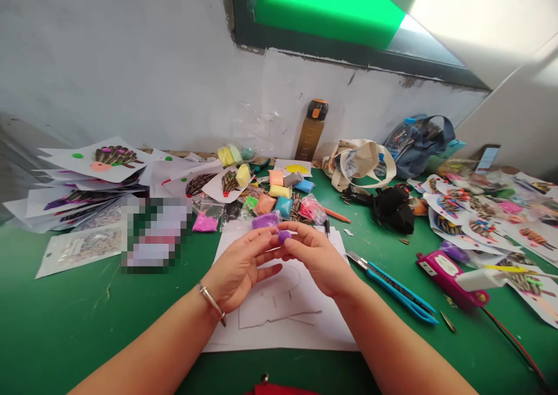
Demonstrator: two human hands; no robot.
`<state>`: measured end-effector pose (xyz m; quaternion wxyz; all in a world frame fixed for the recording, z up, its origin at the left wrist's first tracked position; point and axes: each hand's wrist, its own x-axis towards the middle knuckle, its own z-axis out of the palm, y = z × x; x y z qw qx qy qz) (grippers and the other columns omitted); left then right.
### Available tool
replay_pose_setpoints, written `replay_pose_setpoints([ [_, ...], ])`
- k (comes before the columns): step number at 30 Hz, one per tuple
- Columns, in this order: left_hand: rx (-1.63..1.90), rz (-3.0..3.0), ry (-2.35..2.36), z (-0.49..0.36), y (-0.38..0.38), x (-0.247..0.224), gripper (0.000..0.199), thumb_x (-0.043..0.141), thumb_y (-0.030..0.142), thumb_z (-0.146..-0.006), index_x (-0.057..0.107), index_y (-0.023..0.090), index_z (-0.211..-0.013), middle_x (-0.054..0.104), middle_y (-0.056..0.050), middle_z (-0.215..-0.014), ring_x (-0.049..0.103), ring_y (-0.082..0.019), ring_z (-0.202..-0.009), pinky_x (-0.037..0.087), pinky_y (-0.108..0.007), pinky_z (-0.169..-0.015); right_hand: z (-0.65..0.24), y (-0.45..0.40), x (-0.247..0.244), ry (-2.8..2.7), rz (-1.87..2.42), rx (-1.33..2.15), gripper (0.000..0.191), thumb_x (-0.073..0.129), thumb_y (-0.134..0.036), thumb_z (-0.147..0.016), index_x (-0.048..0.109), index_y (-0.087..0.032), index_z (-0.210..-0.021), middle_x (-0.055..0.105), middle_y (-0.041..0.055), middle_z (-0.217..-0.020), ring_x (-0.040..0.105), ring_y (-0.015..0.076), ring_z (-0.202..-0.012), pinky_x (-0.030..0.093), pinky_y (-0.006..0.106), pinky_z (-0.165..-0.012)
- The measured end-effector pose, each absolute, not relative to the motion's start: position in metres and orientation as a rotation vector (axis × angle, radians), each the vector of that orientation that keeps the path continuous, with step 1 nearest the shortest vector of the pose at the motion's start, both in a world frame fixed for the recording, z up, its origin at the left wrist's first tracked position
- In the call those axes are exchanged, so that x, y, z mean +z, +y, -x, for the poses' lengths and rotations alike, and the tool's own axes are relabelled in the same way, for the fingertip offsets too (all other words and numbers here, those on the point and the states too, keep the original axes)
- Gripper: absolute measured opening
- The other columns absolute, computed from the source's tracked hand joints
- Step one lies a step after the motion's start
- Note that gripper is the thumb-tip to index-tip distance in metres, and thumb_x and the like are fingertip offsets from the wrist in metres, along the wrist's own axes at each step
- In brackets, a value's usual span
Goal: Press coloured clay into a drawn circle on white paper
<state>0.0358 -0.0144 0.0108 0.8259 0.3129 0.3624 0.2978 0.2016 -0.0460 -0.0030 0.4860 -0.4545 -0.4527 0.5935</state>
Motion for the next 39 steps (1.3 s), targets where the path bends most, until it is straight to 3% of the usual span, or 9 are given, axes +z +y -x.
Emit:
replay_pose_setpoints([
  [7,0.644,-0.717,0.773,-0.032,-0.015,0.002,0.028,0.064,0.030,-0.084,0.060,0.025,-0.112,0.061,-0.006,-0.115,0.057,-0.020,-0.104,0.048,-0.038,-0.087,-0.201,-0.046,-0.004,-1.401,1.254,1.153,0.027,0.063,-0.030,-0.083,0.068,-0.033,-0.109,0.054,0.0032,-0.122,0.049,0.0202,-0.115,0.041,0.034,-0.093],
  [11,0.615,-0.772,0.726,-0.030,-0.016,0.002,0.023,0.068,0.027,-0.082,0.067,0.019,-0.103,0.064,-0.004,-0.102,0.059,-0.014,-0.092,0.048,-0.032,-0.086,-0.200,-0.048,-0.009,-1.457,1.278,1.114,0.033,0.065,-0.029,-0.082,0.064,-0.035,-0.114,0.047,0.0011,-0.134,0.040,0.0200,-0.126,0.035,0.036,-0.102],
  [15,0.661,-0.803,0.790,-0.029,-0.015,0.000,0.020,0.074,0.026,-0.075,0.068,0.017,-0.093,0.064,-0.002,-0.092,0.059,-0.011,-0.081,0.048,-0.027,-0.078,-0.206,-0.047,-0.013,-1.441,1.251,1.185,0.055,0.072,-0.032,-0.076,0.052,-0.035,-0.127,0.051,0.0022,-0.131,0.049,0.0200,-0.114,0.042,0.037,-0.093],
  [21,0.723,-0.990,0.857,-0.030,-0.014,-0.007,0.024,0.076,0.025,-0.072,0.066,0.018,-0.092,0.065,-0.001,-0.090,0.058,-0.011,-0.083,0.046,-0.025,-0.078,-0.212,-0.047,-0.008,-1.343,1.269,1.280,0.022,0.069,-0.037,-0.078,0.062,-0.022,-0.092,0.061,0.0005,-0.085,0.056,0.0141,-0.078,0.045,0.029,-0.070],
  [29,0.670,-1.280,0.858,-0.029,-0.016,0.001,0.020,0.072,0.025,-0.074,0.063,0.018,-0.091,0.066,0.000,-0.088,0.061,-0.014,-0.083,0.048,-0.027,-0.078,-0.206,-0.048,-0.007,-1.276,1.224,1.416,0.017,0.067,-0.034,-0.080,0.066,-0.018,-0.085,0.062,0.0000,-0.078,0.054,0.0116,-0.072,0.043,0.025,-0.067],
  [32,0.609,-1.232,0.844,-0.027,-0.015,0.005,0.030,0.071,0.024,-0.075,0.061,0.020,-0.103,0.069,-0.003,-0.097,0.063,-0.017,-0.089,0.048,-0.031,-0.082,-0.208,-0.047,-0.007,-1.279,1.231,1.405,0.016,0.062,-0.033,-0.083,0.067,-0.018,-0.081,0.062,-0.0003,-0.074,0.053,0.0111,-0.069,0.043,0.025,-0.066],
  [35,0.609,-1.192,0.917,-0.027,-0.016,0.006,0.040,0.071,0.030,-0.075,0.059,0.020,-0.112,0.070,-0.006,-0.094,0.064,-0.018,-0.084,0.050,-0.033,-0.077,-0.208,-0.047,-0.005,-1.337,1.286,1.363,0.016,0.059,-0.031,-0.084,0.067,-0.018,-0.077,0.061,-0.0003,-0.070,0.054,0.0119,-0.067,0.043,0.026,-0.065],
  [39,0.582,-1.280,0.951,-0.028,-0.016,0.006,0.025,0.068,0.036,-0.076,0.069,0.019,-0.094,0.069,-0.006,-0.093,0.061,-0.020,-0.082,0.050,-0.029,-0.067,-0.206,-0.048,-0.003,-1.397,1.323,1.344,0.019,0.057,-0.031,-0.085,0.067,-0.018,-0.076,0.062,0.0007,-0.072,0.054,0.0127,-0.069,0.043,0.026,-0.065],
])
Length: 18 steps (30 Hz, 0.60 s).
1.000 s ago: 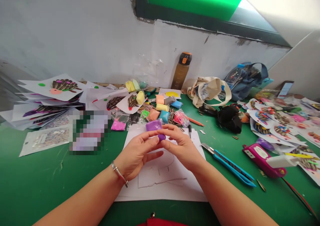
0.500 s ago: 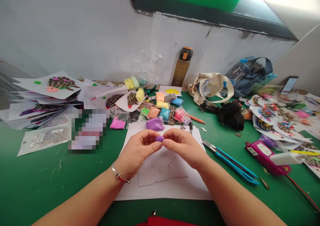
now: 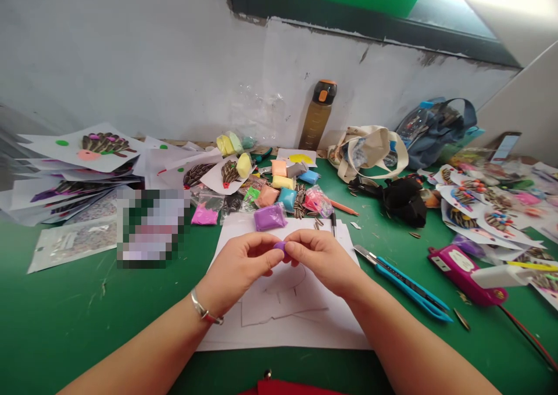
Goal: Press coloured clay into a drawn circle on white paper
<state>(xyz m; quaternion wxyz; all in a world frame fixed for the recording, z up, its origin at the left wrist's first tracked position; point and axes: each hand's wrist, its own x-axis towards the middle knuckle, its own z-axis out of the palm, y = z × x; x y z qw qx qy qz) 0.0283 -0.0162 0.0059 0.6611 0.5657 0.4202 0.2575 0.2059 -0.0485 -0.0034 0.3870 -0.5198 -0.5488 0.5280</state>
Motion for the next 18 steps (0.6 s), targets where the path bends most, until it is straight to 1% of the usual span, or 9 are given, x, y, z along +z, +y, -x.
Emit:
replay_pose_setpoints([
  [2,0.571,-1.329,0.963,-0.0280,-0.0158,0.0059,0.021,0.065,0.037,-0.078,0.071,0.019,-0.087,0.069,-0.005,-0.091,0.059,-0.019,-0.083,0.049,-0.027,-0.064,-0.2050,-0.0492,-0.0036,-1.409,1.344,1.346,0.023,0.054,-0.035,-0.087,0.066,-0.018,-0.078,0.064,0.0016,-0.074,0.055,0.0126,-0.067,0.044,0.027,-0.065],
  [4,0.587,-1.328,0.992,-0.0276,-0.0151,0.0057,0.021,0.065,0.038,-0.078,0.072,0.020,-0.087,0.068,-0.004,-0.087,0.058,-0.018,-0.080,0.047,-0.026,-0.062,-0.2047,-0.0497,-0.0049,-1.384,1.413,1.322,0.025,0.054,-0.041,-0.087,0.064,-0.020,-0.093,0.064,0.0009,-0.075,0.054,0.0125,-0.064,0.044,0.027,-0.062],
  [6,0.615,-1.292,1.019,-0.0277,-0.0144,0.0050,0.022,0.067,0.038,-0.076,0.071,0.019,-0.087,0.066,-0.003,-0.083,0.055,-0.016,-0.075,0.046,-0.025,-0.061,-0.2047,-0.0501,-0.0068,-1.351,1.480,1.285,0.036,0.060,-0.048,-0.082,0.058,-0.023,-0.107,0.063,-0.0003,-0.076,0.054,0.0132,-0.063,0.043,0.027,-0.058],
  [7,0.625,-1.269,1.024,-0.0281,-0.0143,0.0045,0.022,0.068,0.039,-0.075,0.071,0.019,-0.086,0.065,-0.003,-0.082,0.054,-0.015,-0.073,0.045,-0.025,-0.061,-0.2047,-0.0502,-0.0077,-1.347,1.491,1.278,0.041,0.064,-0.050,-0.078,0.056,-0.023,-0.108,0.063,-0.0004,-0.077,0.054,0.0137,-0.065,0.042,0.026,-0.057],
  [8,0.630,-1.251,1.020,-0.0286,-0.0143,0.0040,0.022,0.068,0.038,-0.075,0.070,0.019,-0.085,0.064,-0.002,-0.081,0.053,-0.015,-0.072,0.044,-0.024,-0.061,-0.2047,-0.0502,-0.0084,-1.356,1.486,1.281,0.043,0.067,-0.051,-0.075,0.057,-0.023,-0.105,0.063,0.0001,-0.078,0.055,0.0140,-0.067,0.042,0.026,-0.057],
  [9,0.627,-1.240,1.010,-0.0292,-0.0145,0.0035,0.022,0.069,0.038,-0.075,0.070,0.018,-0.084,0.063,-0.002,-0.080,0.052,-0.014,-0.072,0.044,-0.024,-0.061,-0.2045,-0.0502,-0.0088,-1.376,1.471,1.293,0.040,0.068,-0.052,-0.074,0.059,-0.021,-0.098,0.063,0.0007,-0.079,0.054,0.0141,-0.068,0.041,0.025,-0.058],
  [11,0.616,-1.230,0.983,-0.0303,-0.0154,0.0025,0.020,0.069,0.036,-0.075,0.069,0.017,-0.081,0.062,-0.002,-0.078,0.051,-0.014,-0.071,0.042,-0.024,-0.063,-0.2039,-0.0500,-0.0090,-1.412,1.426,1.342,0.033,0.066,-0.050,-0.076,0.062,-0.019,-0.085,0.063,0.0019,-0.078,0.054,0.0136,-0.069,0.041,0.025,-0.059],
  [12,0.614,-1.225,0.971,-0.0307,-0.0158,0.0022,0.019,0.068,0.035,-0.075,0.069,0.016,-0.079,0.062,-0.002,-0.076,0.050,-0.013,-0.070,0.042,-0.024,-0.063,-0.2036,-0.0498,-0.0088,-1.415,1.404,1.378,0.031,0.064,-0.049,-0.078,0.063,-0.018,-0.082,0.063,0.0021,-0.077,0.054,0.0132,-0.068,0.042,0.025,-0.059],
  [18,0.634,-1.207,0.953,-0.0302,-0.0157,0.0005,0.018,0.067,0.033,-0.076,0.068,0.015,-0.075,0.062,-0.002,-0.070,0.048,-0.012,-0.065,0.041,-0.024,-0.062,-0.2048,-0.0484,-0.0086,-1.288,1.301,1.517,0.022,0.063,-0.038,-0.081,0.061,-0.017,-0.076,0.061,0.0002,-0.068,0.052,0.0100,-0.058,0.041,0.023,-0.054],
])
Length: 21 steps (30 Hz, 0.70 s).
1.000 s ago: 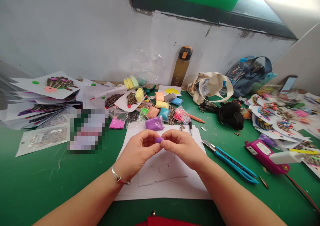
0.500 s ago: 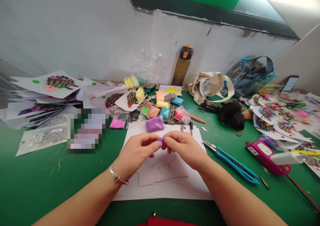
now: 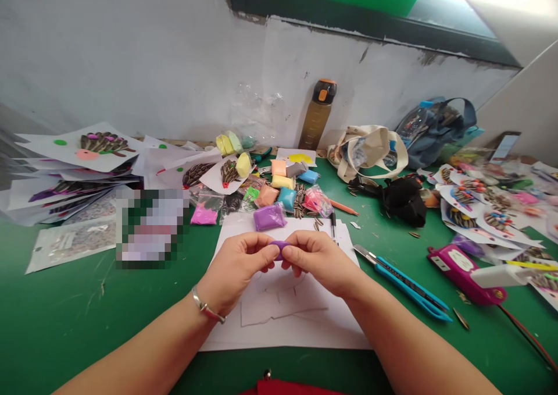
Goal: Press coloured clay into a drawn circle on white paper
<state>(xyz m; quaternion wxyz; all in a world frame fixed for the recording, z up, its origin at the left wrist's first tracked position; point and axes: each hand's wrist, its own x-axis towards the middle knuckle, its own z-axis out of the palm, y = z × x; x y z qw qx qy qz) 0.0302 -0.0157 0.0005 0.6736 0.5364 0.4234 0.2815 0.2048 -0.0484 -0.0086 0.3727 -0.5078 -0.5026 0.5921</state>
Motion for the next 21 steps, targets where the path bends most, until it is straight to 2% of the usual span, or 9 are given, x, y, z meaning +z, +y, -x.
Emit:
replay_pose_setpoints([
  [3,0.644,-1.177,0.973,-0.0297,-0.0139,-0.0003,0.019,0.070,0.034,-0.074,0.069,0.016,-0.077,0.062,-0.002,-0.070,0.050,-0.012,-0.064,0.042,-0.025,-0.062,-0.2072,-0.0478,-0.0085,-1.282,1.334,1.510,0.023,0.063,-0.039,-0.081,0.063,-0.017,-0.079,0.064,0.0017,-0.073,0.054,0.0102,-0.058,0.040,0.023,-0.053],
  [6,0.668,-1.152,0.993,-0.0299,-0.0131,-0.0003,0.022,0.072,0.037,-0.072,0.070,0.016,-0.080,0.063,-0.002,-0.073,0.053,-0.013,-0.065,0.044,-0.026,-0.063,-0.2088,-0.0468,-0.0080,-1.267,1.406,1.517,0.038,0.067,-0.045,-0.077,0.061,-0.020,-0.104,0.066,0.0019,-0.076,0.057,0.0119,-0.056,0.039,0.024,-0.050],
  [8,0.657,-1.154,0.989,-0.0303,-0.0138,-0.0004,0.025,0.072,0.039,-0.073,0.071,0.017,-0.084,0.065,-0.003,-0.077,0.055,-0.014,-0.068,0.046,-0.026,-0.065,-0.2085,-0.0457,-0.0080,-1.234,1.408,1.484,0.045,0.068,-0.047,-0.075,0.057,-0.022,-0.111,0.065,0.0011,-0.077,0.057,0.0124,-0.057,0.040,0.024,-0.050],
  [11,0.622,-1.177,0.973,-0.0313,-0.0163,-0.0023,0.029,0.066,0.044,-0.078,0.071,0.016,-0.083,0.067,-0.005,-0.082,0.059,-0.015,-0.073,0.048,-0.027,-0.068,-0.2064,-0.0442,-0.0093,-1.267,1.331,1.399,0.027,0.066,-0.043,-0.078,0.062,-0.019,-0.089,0.061,0.0010,-0.077,0.054,0.0115,-0.063,0.042,0.024,-0.056],
  [14,0.616,-1.155,0.986,-0.0323,-0.0187,-0.0049,0.034,0.061,0.047,-0.081,0.070,0.015,-0.088,0.069,-0.007,-0.082,0.062,-0.017,-0.074,0.051,-0.030,-0.071,-0.2050,-0.0437,-0.0113,-1.313,1.348,1.327,0.021,0.062,-0.037,-0.081,0.060,-0.017,-0.072,0.057,-0.0007,-0.069,0.051,0.0106,-0.060,0.042,0.024,-0.056],
  [18,0.608,-1.091,1.031,-0.0332,-0.0194,-0.0039,0.053,0.068,0.044,-0.076,0.057,0.018,-0.121,0.070,-0.006,-0.081,0.066,-0.020,-0.075,0.053,-0.035,-0.072,-0.2056,-0.0439,-0.0123,-1.272,1.381,1.304,0.021,0.061,-0.035,-0.081,0.058,-0.018,-0.069,0.054,-0.0025,-0.065,0.049,0.0093,-0.056,0.040,0.023,-0.053],
  [19,0.592,-1.101,1.032,-0.0332,-0.0192,-0.0028,0.054,0.069,0.044,-0.075,0.057,0.018,-0.120,0.070,-0.007,-0.083,0.067,-0.021,-0.076,0.053,-0.035,-0.071,-0.2059,-0.0441,-0.0121,-1.268,1.375,1.313,0.022,0.061,-0.035,-0.081,0.058,-0.017,-0.069,0.055,-0.0023,-0.065,0.048,0.0091,-0.055,0.040,0.023,-0.052],
  [21,0.548,-1.161,1.028,-0.0330,-0.0186,-0.0006,0.043,0.069,0.045,-0.075,0.064,0.017,-0.106,0.070,-0.008,-0.087,0.065,-0.020,-0.075,0.052,-0.032,-0.066,-0.2067,-0.0444,-0.0117,-1.263,1.358,1.358,0.022,0.062,-0.039,-0.081,0.061,-0.017,-0.076,0.055,-0.0026,-0.063,0.048,0.0087,-0.052,0.039,0.023,-0.050],
])
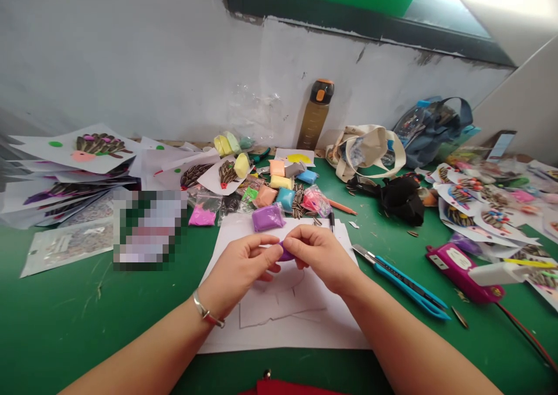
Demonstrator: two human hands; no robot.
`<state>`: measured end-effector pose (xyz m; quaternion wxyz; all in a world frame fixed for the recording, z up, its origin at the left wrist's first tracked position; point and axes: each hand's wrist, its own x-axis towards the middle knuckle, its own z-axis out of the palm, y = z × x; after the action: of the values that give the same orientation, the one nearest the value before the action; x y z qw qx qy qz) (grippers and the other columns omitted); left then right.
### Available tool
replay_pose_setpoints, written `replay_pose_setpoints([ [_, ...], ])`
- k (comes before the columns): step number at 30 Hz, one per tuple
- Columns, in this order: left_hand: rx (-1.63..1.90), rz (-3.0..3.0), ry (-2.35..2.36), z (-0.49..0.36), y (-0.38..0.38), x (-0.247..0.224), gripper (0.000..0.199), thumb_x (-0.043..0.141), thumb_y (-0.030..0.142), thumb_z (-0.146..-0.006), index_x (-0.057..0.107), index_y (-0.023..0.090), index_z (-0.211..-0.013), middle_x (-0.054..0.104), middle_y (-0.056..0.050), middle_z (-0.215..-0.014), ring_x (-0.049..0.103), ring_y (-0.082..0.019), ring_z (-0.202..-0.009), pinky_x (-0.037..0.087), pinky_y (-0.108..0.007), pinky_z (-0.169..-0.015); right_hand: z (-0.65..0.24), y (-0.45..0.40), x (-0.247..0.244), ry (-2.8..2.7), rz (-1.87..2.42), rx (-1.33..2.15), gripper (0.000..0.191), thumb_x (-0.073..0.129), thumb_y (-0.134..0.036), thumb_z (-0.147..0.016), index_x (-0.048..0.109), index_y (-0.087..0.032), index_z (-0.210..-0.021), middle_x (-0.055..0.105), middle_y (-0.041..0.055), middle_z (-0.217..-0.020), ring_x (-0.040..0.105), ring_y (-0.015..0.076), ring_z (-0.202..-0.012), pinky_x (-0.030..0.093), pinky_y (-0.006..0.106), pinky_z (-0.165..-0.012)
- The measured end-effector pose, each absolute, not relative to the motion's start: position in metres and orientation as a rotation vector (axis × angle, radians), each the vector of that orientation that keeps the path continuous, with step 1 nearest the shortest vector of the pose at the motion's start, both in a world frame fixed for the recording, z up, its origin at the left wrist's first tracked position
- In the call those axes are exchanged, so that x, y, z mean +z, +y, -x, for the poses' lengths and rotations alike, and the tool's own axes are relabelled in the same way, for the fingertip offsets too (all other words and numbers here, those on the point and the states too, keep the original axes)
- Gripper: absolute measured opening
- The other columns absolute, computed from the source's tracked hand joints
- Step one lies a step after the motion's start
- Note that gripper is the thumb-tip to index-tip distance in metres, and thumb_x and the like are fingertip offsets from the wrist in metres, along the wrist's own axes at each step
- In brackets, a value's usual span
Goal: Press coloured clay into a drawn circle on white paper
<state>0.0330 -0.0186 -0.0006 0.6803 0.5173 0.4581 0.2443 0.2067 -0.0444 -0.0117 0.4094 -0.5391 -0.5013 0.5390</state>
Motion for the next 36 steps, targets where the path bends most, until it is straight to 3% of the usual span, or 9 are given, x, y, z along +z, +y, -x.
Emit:
replay_pose_setpoints([
  [3,0.526,-1.247,1.032,-0.032,-0.018,0.002,0.029,0.067,0.044,-0.075,0.068,0.015,-0.082,0.067,-0.005,-0.078,0.059,-0.015,-0.066,0.048,-0.027,-0.060,-0.208,-0.045,-0.012,-1.242,1.385,1.415,0.041,0.064,-0.047,-0.079,0.058,-0.022,-0.111,0.055,-0.0046,-0.064,0.049,0.0087,-0.046,0.038,0.023,-0.045],
  [5,0.558,-1.247,1.027,-0.032,-0.017,0.002,0.027,0.067,0.043,-0.076,0.067,0.015,-0.076,0.064,-0.003,-0.072,0.056,-0.013,-0.063,0.046,-0.025,-0.058,-0.209,-0.045,-0.012,-1.230,1.429,1.428,0.053,0.066,-0.050,-0.076,0.052,-0.023,-0.119,0.058,-0.0038,-0.067,0.052,0.0096,-0.046,0.036,0.022,-0.043],
  [10,0.594,-1.173,0.968,-0.032,-0.018,0.001,0.029,0.064,0.044,-0.079,0.064,0.015,-0.075,0.061,-0.002,-0.071,0.057,-0.014,-0.066,0.047,-0.025,-0.060,-0.205,-0.047,-0.010,-1.262,1.363,1.623,0.031,0.067,-0.045,-0.076,0.059,-0.016,-0.078,0.061,0.0008,-0.068,0.051,0.0083,-0.051,0.035,0.020,-0.043],
  [13,0.580,-1.154,0.981,-0.032,-0.019,0.000,0.028,0.064,0.044,-0.079,0.064,0.016,-0.086,0.063,-0.002,-0.072,0.058,-0.014,-0.065,0.046,-0.025,-0.059,-0.202,-0.049,-0.009,-1.269,1.376,1.619,0.026,0.065,-0.039,-0.078,0.056,-0.016,-0.070,0.058,-0.0012,-0.059,0.049,0.0071,-0.047,0.035,0.019,-0.043],
  [17,0.556,-1.270,0.991,-0.032,-0.018,0.001,0.025,0.065,0.038,-0.079,0.064,0.014,-0.072,0.060,-0.001,-0.062,0.051,-0.011,-0.058,0.042,-0.023,-0.056,-0.203,-0.050,-0.009,-1.303,1.385,1.628,0.022,0.062,-0.036,-0.080,0.057,-0.016,-0.071,0.060,-0.0010,-0.060,0.052,0.0073,-0.045,0.035,0.018,-0.041],
  [22,0.615,-1.280,1.019,-0.032,-0.017,0.001,0.027,0.063,0.041,-0.079,0.062,0.015,-0.070,0.057,0.001,-0.058,0.049,-0.010,-0.056,0.041,-0.022,-0.055,-0.212,-0.047,-0.009,-1.312,1.421,1.636,0.040,0.069,-0.044,-0.074,0.060,-0.018,-0.102,0.065,0.0021,-0.076,0.059,0.0109,-0.050,0.037,0.019,-0.040],
  [28,0.548,-1.271,0.981,-0.032,-0.017,-0.001,0.034,0.059,0.048,-0.081,0.062,0.015,-0.079,0.061,-0.001,-0.070,0.054,-0.012,-0.062,0.045,-0.024,-0.059,-0.211,-0.048,-0.007,-1.321,1.370,1.656,0.026,0.063,-0.038,-0.080,0.058,-0.015,-0.071,0.061,0.0004,-0.061,0.052,0.0074,-0.048,0.035,0.018,-0.043],
  [32,0.472,-1.221,0.986,-0.031,-0.016,-0.001,0.030,0.067,0.040,-0.076,0.062,0.014,-0.091,0.064,-0.001,-0.073,0.055,-0.011,-0.061,0.043,-0.023,-0.058,-0.214,-0.048,-0.008,-1.284,1.313,1.718,0.025,0.064,-0.038,-0.080,0.059,-0.015,-0.073,0.061,0.0000,-0.061,0.052,0.0069,-0.046,0.034,0.018,-0.043],
  [36,0.520,-1.136,0.941,-0.030,-0.014,0.001,0.024,0.069,0.035,-0.074,0.062,0.013,-0.080,0.060,0.002,-0.065,0.052,-0.009,-0.058,0.042,-0.021,-0.058,-0.219,-0.046,-0.007,-1.323,1.304,1.706,0.028,0.065,-0.042,-0.080,0.063,-0.016,-0.090,0.066,0.0030,-0.077,0.057,0.0089,-0.050,0.034,0.019,-0.043],
])
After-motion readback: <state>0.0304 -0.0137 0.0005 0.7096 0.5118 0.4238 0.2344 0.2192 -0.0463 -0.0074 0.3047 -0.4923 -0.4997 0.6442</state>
